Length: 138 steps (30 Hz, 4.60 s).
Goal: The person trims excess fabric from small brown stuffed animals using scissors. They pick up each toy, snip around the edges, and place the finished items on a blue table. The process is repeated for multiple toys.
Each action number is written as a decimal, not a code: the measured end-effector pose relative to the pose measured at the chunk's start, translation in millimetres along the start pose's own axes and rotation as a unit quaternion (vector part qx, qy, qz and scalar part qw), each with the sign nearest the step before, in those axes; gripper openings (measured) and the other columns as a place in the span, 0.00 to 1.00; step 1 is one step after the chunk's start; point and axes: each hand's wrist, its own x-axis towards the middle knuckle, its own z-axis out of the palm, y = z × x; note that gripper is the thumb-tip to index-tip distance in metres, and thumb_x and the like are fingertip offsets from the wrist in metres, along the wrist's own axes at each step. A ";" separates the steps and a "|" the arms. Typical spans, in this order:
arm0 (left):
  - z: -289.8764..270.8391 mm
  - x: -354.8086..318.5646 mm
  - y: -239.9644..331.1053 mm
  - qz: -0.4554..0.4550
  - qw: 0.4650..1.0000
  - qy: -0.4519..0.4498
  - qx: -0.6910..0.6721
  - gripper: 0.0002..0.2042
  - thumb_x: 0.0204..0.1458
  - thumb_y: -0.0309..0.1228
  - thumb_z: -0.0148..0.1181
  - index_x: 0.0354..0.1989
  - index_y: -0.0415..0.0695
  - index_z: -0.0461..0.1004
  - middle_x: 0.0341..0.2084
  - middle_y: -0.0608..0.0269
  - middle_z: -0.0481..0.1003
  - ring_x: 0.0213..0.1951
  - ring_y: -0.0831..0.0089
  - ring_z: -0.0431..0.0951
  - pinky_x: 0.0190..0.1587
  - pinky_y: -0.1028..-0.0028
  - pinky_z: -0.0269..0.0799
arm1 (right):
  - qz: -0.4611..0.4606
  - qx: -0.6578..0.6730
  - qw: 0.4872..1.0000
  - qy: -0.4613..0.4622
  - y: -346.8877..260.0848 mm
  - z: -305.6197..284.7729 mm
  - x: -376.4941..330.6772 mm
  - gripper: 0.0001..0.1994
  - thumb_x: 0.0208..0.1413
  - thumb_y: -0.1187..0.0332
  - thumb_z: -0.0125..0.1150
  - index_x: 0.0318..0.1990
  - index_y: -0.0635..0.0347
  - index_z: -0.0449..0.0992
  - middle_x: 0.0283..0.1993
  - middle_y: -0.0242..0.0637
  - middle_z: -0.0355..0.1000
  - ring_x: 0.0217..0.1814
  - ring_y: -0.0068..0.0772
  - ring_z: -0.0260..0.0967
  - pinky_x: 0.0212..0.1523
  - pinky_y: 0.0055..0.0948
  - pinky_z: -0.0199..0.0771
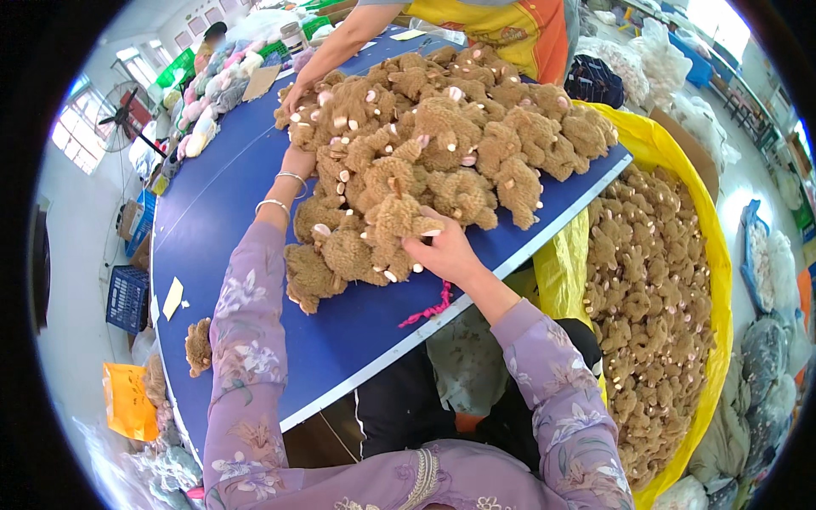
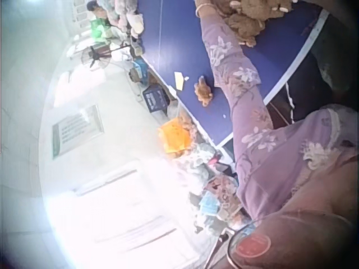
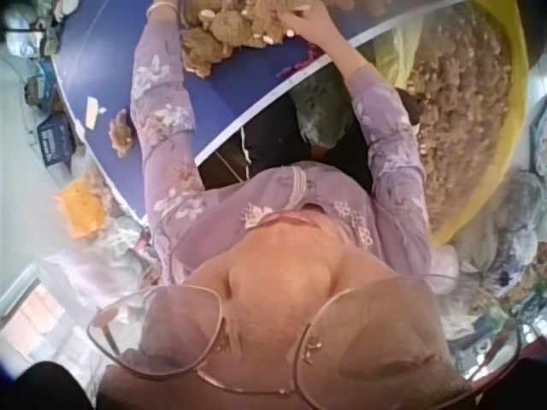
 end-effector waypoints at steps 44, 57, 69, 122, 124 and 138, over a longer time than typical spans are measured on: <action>-40.2 -131.1 203.9 0.252 0.961 0.108 0.045 0.12 0.54 0.27 0.52 0.45 0.37 0.74 0.39 0.54 0.79 0.44 0.62 0.78 0.48 0.68 0.72 | 0.042 0.054 0.988 -0.141 -6.6 -38.9 -52.1 0.11 0.48 0.74 0.57 0.41 0.65 0.73 0.37 0.31 0.73 0.40 0.20 0.67 0.44 0.25 0.69; 30.2 -142.6 266.0 0.318 0.885 0.086 0.328 0.25 0.48 0.35 0.58 0.56 0.44 0.65 0.56 0.52 0.66 0.60 0.57 0.62 0.64 0.59 0.53 | 0.073 0.255 0.964 -0.012 -29.0 -59.1 -60.6 0.19 0.52 0.74 0.56 0.54 0.66 0.68 0.51 0.34 0.71 0.52 0.26 0.68 0.54 0.28 0.66; 46.8 -279.6 237.8 0.080 0.983 -0.134 -0.092 0.35 0.42 0.35 0.70 0.58 0.38 0.60 0.46 0.55 0.72 0.48 0.70 0.73 0.50 0.72 0.69 | 0.020 0.065 0.995 0.078 -36.7 -36.5 -49.4 0.13 0.55 0.67 0.61 0.44 0.64 0.73 0.39 0.29 0.73 0.39 0.17 0.67 0.41 0.23 0.69; 51.5 -277.7 229.9 -0.104 0.844 -0.272 -0.451 0.14 0.61 0.35 0.47 0.44 0.36 0.70 0.28 0.54 0.78 0.24 0.73 0.79 0.25 0.80 0.71 | 0.109 0.113 0.978 0.139 -53.1 -54.2 -40.8 0.09 0.58 0.63 0.58 0.38 0.59 0.73 0.26 0.21 0.66 0.21 0.09 0.56 0.18 0.14 0.54; 53.9 -279.2 226.4 -0.106 0.845 -0.269 -0.449 0.14 0.61 0.36 0.48 0.41 0.37 0.72 0.25 0.55 0.78 0.22 0.74 0.77 0.22 0.80 0.69 | 0.117 0.116 0.975 0.147 -48.0 -59.4 -39.6 0.07 0.58 0.64 0.57 0.32 0.56 0.73 0.24 0.20 0.64 0.20 0.10 0.56 0.18 0.14 0.54; 46.6 -258.6 194.3 0.031 0.985 0.028 -0.167 0.09 0.53 0.33 0.60 0.37 0.41 0.74 0.34 0.66 0.77 0.37 0.75 0.73 0.42 0.77 0.66 | 0.077 0.041 0.985 0.145 -88.0 -131.5 -41.0 0.15 0.54 0.62 0.59 0.47 0.57 0.73 0.37 0.34 0.76 0.27 0.21 0.66 0.27 0.22 0.67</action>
